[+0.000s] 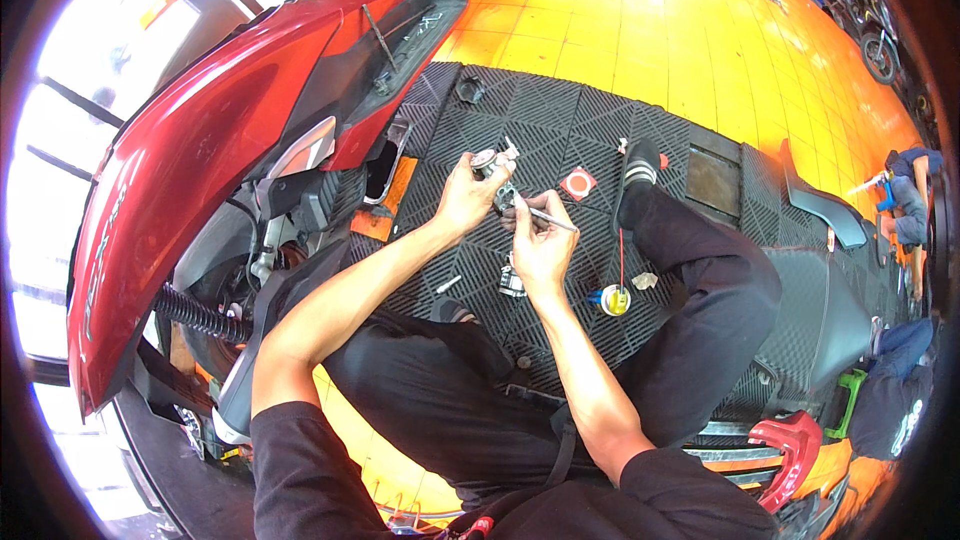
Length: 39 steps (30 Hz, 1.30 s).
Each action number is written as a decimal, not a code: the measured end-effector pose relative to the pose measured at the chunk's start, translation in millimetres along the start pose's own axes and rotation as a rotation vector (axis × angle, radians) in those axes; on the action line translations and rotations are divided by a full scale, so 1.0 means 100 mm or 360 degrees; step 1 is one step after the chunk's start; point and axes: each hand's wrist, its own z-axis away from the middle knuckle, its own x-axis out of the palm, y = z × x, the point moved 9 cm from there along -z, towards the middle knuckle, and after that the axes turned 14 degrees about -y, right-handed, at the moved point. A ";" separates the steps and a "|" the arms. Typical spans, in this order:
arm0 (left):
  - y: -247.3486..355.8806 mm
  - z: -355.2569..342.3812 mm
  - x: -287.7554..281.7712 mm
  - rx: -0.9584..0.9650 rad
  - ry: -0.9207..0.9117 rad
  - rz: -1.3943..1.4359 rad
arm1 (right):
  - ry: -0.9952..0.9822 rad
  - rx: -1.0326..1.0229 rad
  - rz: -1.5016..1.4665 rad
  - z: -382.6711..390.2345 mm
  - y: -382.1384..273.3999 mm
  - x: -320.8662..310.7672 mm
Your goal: The person sits on the floor and works on a disassembled scooter carburetor. They use a screwdriver to adjust internal components, spray cleaner into the carburetor, and wipe parts with a cloth. The person repeatedly assembles and disassembles the carburetor while seated.
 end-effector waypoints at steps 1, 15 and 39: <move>0.04 0.00 0.02 0.0009 -0.0004 0.0028 | 0.0011 0.0003 0.0109 -0.02 0.01 -0.04; 0.00 0.02 0.03 -0.0011 -0.0027 0.0017 | 0.0026 -0.0027 0.0394 -0.04 0.02 -0.12; 0.11 0.06 0.06 0.0133 -0.0314 0.0350 | -0.0026 -0.0016 -0.0064 -0.04 -0.10 -0.03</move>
